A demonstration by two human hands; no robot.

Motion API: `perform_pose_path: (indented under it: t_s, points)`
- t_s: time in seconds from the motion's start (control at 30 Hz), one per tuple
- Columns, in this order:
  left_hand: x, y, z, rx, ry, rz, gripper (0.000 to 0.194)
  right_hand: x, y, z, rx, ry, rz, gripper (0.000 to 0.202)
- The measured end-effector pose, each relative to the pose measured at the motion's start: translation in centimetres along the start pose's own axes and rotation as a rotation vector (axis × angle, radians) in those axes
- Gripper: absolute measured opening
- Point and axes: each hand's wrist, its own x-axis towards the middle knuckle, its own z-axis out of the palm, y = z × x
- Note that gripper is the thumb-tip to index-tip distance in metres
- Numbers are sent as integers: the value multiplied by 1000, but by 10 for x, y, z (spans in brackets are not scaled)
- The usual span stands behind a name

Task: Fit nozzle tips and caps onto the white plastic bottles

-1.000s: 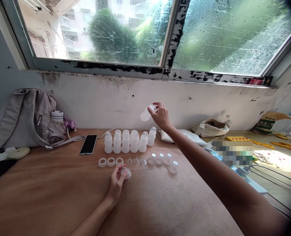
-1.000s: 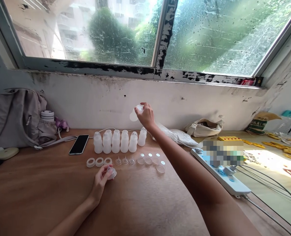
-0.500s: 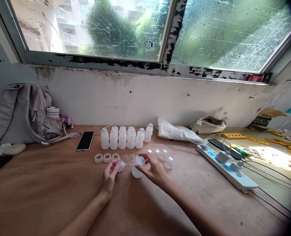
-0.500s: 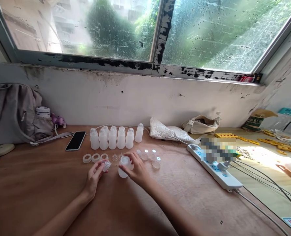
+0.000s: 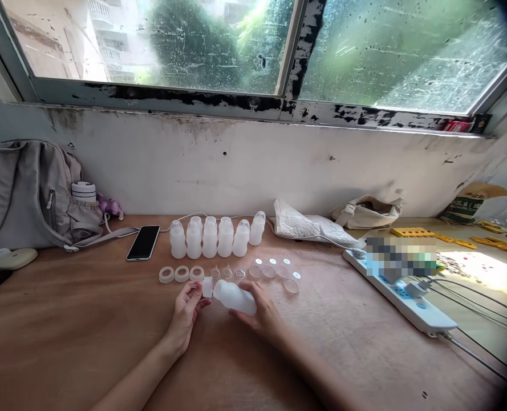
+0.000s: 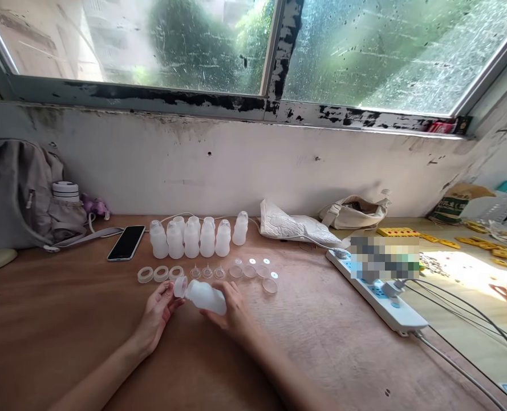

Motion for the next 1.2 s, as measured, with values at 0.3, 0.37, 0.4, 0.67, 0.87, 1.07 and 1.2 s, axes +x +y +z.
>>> perform_pose_path:
  t_s: [0.3,0.37,0.4,0.67,0.87,1.07,1.2]
  points:
    - [-2,-1,0,92,5,-18,29,-3,2,2,5,19,-58,42]
    - [-3,-1,0,136,-29,-14,26,-3,3,2,19,27,-61,43]
    - [-4,-1,0,156,-48,-7,25,-3,3,2,27,26,-62,43]
    - [-5,5,-1,203,-146,18,25,-1,-5,-5,272,-57,101,41]
    - [-5,16,-6,223,-322,40,24,2,-11,-4,1078,-442,737,47]
    - [-5,9,-2,226,-237,-52,33,3,-8,-5,1309,-392,801,40]
    - [-5,10,-1,167,-125,-103,38,3,-13,-17,1445,-347,668,31]
